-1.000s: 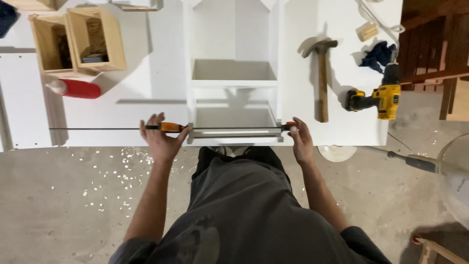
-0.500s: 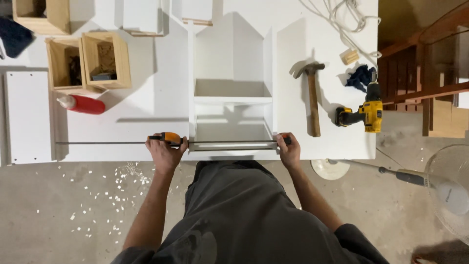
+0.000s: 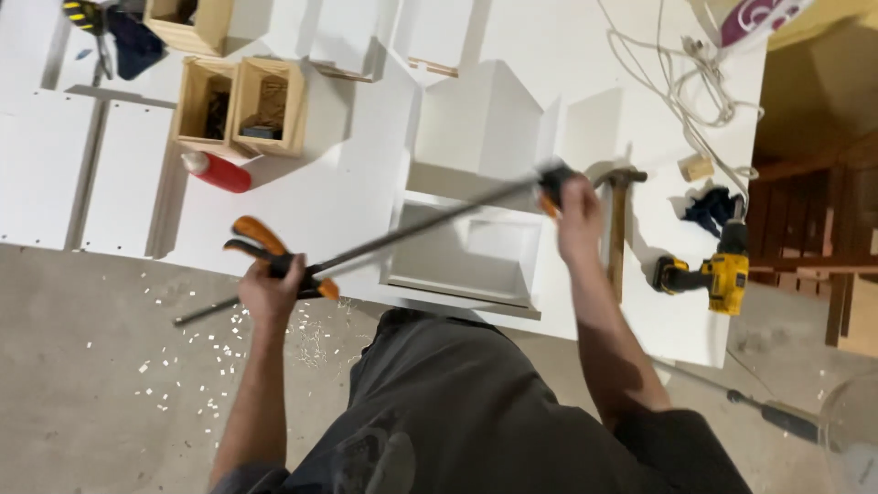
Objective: Assembling a small wooden shelf unit by gluing, clamping, and screwing the pieces together.
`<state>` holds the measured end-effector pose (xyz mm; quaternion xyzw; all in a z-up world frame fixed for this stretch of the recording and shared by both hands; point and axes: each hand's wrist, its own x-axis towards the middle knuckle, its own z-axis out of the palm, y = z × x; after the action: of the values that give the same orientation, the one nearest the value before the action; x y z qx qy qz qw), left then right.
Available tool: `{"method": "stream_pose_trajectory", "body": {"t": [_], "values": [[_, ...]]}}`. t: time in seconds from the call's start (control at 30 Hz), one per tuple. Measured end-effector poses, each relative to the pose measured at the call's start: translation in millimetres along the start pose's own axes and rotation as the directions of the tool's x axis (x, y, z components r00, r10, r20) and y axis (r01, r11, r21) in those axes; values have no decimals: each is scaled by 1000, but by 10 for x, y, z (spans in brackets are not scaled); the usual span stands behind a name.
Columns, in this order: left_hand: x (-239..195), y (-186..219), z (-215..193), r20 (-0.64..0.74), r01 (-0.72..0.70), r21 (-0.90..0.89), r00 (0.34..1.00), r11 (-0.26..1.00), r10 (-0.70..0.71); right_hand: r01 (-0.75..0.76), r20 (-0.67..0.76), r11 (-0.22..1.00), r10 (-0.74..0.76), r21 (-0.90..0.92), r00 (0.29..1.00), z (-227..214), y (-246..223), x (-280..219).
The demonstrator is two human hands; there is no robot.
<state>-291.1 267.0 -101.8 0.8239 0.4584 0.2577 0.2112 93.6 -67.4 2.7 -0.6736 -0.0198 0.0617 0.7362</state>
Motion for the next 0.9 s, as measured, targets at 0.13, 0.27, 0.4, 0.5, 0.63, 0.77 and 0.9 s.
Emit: {"method": "stream_pose_trajectory", "body": {"t": [0.13, 0.27, 0.4, 0.5, 0.63, 0.77, 0.9], "values": [[-176, -348, -190, 25, 399, -13, 917, 917, -398, 182, 462, 973, -99, -139, 881, 592, -275, -134], [-290, -349, -321, -7, 610, 85, 791, 788, -612, 123, 520, 838, 208, -532, 829, 478, -190, -517], [-276, -424, -149, 26, 618, 163, 777, 769, -629, 96, 536, 765, 349, -637, 769, 154, 253, -729], [-136, -411, 4, 77, 613, 300, 749, 731, -659, 71, 502, 686, 453, -724, 737, -29, 533, -796], [73, -510, 301, 156, 602, 323, 727, 731, -668, 151, 594, 644, 556, -750, 581, -88, 522, -862], [213, -524, 458, 158, 571, 325, 753, 754, -639, 231, 688, 681, 536, -695, 489, -76, 393, -896], [300, -623, 651, 140, 558, 169, 802, 812, -580, 227, 710, 702, 536, -675, 457, -104, 483, -773]]}}
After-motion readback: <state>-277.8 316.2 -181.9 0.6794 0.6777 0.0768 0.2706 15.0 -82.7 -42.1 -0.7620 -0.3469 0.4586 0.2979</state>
